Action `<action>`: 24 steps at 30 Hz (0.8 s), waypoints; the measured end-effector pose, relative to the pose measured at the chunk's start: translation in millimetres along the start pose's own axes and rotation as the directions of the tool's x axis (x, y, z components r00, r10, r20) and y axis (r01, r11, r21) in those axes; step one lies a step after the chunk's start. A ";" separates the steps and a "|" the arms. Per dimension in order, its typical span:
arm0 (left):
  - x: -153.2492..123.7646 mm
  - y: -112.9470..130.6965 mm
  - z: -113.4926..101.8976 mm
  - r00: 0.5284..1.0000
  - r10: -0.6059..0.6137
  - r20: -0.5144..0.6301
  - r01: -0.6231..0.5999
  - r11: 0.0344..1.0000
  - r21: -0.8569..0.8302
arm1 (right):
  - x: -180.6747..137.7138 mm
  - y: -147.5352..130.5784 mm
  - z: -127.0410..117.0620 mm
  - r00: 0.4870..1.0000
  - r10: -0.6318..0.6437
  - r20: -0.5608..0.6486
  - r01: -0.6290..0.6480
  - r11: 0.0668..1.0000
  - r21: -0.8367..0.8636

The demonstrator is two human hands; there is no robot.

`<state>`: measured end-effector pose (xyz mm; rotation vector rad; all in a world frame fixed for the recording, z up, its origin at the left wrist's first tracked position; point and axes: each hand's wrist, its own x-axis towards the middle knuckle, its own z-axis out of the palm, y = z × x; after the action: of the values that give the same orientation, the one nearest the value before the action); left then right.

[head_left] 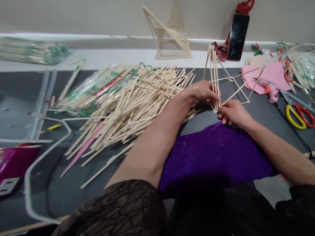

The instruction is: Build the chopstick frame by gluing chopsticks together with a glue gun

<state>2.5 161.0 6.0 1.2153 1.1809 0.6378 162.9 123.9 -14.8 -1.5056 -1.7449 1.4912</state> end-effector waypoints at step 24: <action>2.3 -3.1 -2.3 1.000 0.018 0.017 -0.019 1.000 0.016 | -3.4 -1.0 0.2 1.000 0.013 0.001 -0.013 0.999 0.037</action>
<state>0.4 163.0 2.5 1.2444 1.1637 0.6316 163.4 121.0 -12.9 -1.5006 -1.7020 1.5217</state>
